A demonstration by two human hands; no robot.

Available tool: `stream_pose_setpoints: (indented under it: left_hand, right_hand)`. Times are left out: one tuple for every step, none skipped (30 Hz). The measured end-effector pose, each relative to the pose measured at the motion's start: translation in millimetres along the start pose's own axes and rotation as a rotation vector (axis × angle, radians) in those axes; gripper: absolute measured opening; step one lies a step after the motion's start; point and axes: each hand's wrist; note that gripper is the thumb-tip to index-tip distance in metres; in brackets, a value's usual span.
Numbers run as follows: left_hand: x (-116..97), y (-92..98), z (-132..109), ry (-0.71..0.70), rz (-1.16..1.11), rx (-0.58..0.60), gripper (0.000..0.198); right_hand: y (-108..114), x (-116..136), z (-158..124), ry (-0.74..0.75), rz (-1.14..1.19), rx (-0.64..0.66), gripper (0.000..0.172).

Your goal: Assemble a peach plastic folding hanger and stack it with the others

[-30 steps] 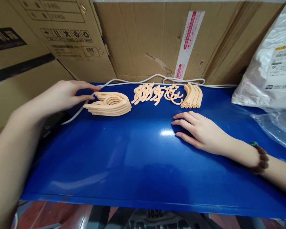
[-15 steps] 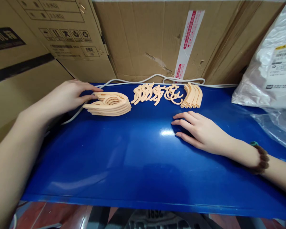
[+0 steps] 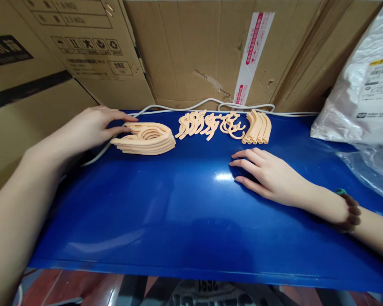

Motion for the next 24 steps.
stream_pose_setpoints:
  left_hand:
    - [0, 1.7, -1, 0.009, 0.010, 0.004, 0.054]
    - [-1, 4.0, -2, 0.021, 0.020, 0.004, 0.054]
    - [-2, 6.9, -3, 0.034, 0.032, -0.001, 0.055]
    - [-4, 10.5, -5, 0.049, 0.043, -0.010, 0.056]
    - [-7, 14.6, -8, 0.067, 0.053, -0.022, 0.057]
    - [-10, 19.1, -10, 0.090, 0.059, -0.042, 0.058]
    - [-15, 23.9, -13, 0.117, 0.059, -0.057, 0.060]
    - [-19, 28.6, -16, 0.148, 0.048, -0.063, 0.061]
    - [-22, 33.0, -18, 0.178, 0.026, -0.062, 0.060]
    - [-25, 36.8, -21, 0.224, -0.010, -0.058, 0.057]
    - [-27, 39.7, -23, 0.275, -0.036, -0.012, 0.053]
    - [-27, 41.6, -24, 0.317, -0.048, 0.044, 0.052]
    - [-26, 42.4, -24, 0.345, -0.049, 0.103, 0.053]
    - [-24, 42.1, -24, 0.359, -0.036, 0.162, 0.056]
    - [-22, 40.8, -24, 0.363, -0.015, 0.215, 0.061]
    - [-20, 38.7, -24, 0.361, 0.011, 0.260, 0.067]
    - [-18, 36.0, -23, 0.355, 0.036, 0.296, 0.072]
    - [-17, 33.1, -22, 0.345, 0.058, 0.321, 0.077]
    - [-16, 30.2, -22, 0.326, 0.077, 0.335, 0.079]
    - [-16, 27.6, -22, 0.296, 0.084, 0.341, 0.081]
    - [-17, 25.3, -22, 0.265, 0.082, 0.344, 0.081]
    - [-18, 23.5, -22, 0.238, 0.076, 0.349, 0.081]
    - [-19, 22.1, -22, 0.215, 0.067, 0.357, 0.082]
    - [-19, 21.0, -22, 0.199, 0.055, 0.366, 0.081]
  right_hand:
    - [0, 0, 0, -0.001, -0.002, 0.004, 0.034]
    - [0, 0, 0, -0.001, -0.003, 0.005, 0.034]
    - [-1, 0, 0, -0.001, -0.005, 0.005, 0.034]
    - [-1, 0, 0, -0.002, -0.006, 0.004, 0.034]
    - [-1, 0, 0, -0.002, -0.008, 0.002, 0.033]
    - [-1, 0, 0, -0.001, -0.009, 0.000, 0.033]
    - [-1, 0, 0, -0.001, -0.010, -0.001, 0.033]
    - [-1, 0, 0, 0.000, -0.009, -0.001, 0.033]
    - [-1, 0, 0, 0.001, -0.009, -0.001, 0.033]
    - [-1, 0, 0, 0.002, -0.008, 0.000, 0.034]
    - [-1, 0, 0, 0.002, -0.008, 0.001, 0.034]
    - [-1, 0, 0, 0.002, -0.010, 0.000, 0.033]
    - [-1, 0, 0, 0.001, -0.012, -0.001, 0.033]
    - [-1, 0, 0, 0.001, -0.013, -0.002, 0.033]
    - [-1, 0, 0, 0.001, -0.014, -0.002, 0.033]
    - [-1, 0, 0, 0.002, -0.015, -0.002, 0.033]
    - [0, 0, 0, 0.002, -0.014, -0.002, 0.034]
    - [0, 0, 0, 0.002, -0.014, -0.001, 0.034]
    - [-1, 0, 0, 0.003, -0.014, 0.000, 0.034]
    - [-1, 0, 0, 0.002, -0.015, 0.000, 0.034]
    - [-1, 0, 0, 0.002, -0.015, 0.000, 0.034]
    - [-1, 0, 0, 0.002, -0.015, 0.000, 0.034]
    - [-1, 0, 0, 0.002, -0.014, 0.000, 0.034]
    - [-1, 0, 0, 0.002, -0.014, -0.001, 0.034]
Point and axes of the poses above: each hand's wrist, its own z-axis towards the middle knuckle, its own y-axis out of the back of the hand, x = y × z, and after that the axes turned 12 degrees about y, right-handed
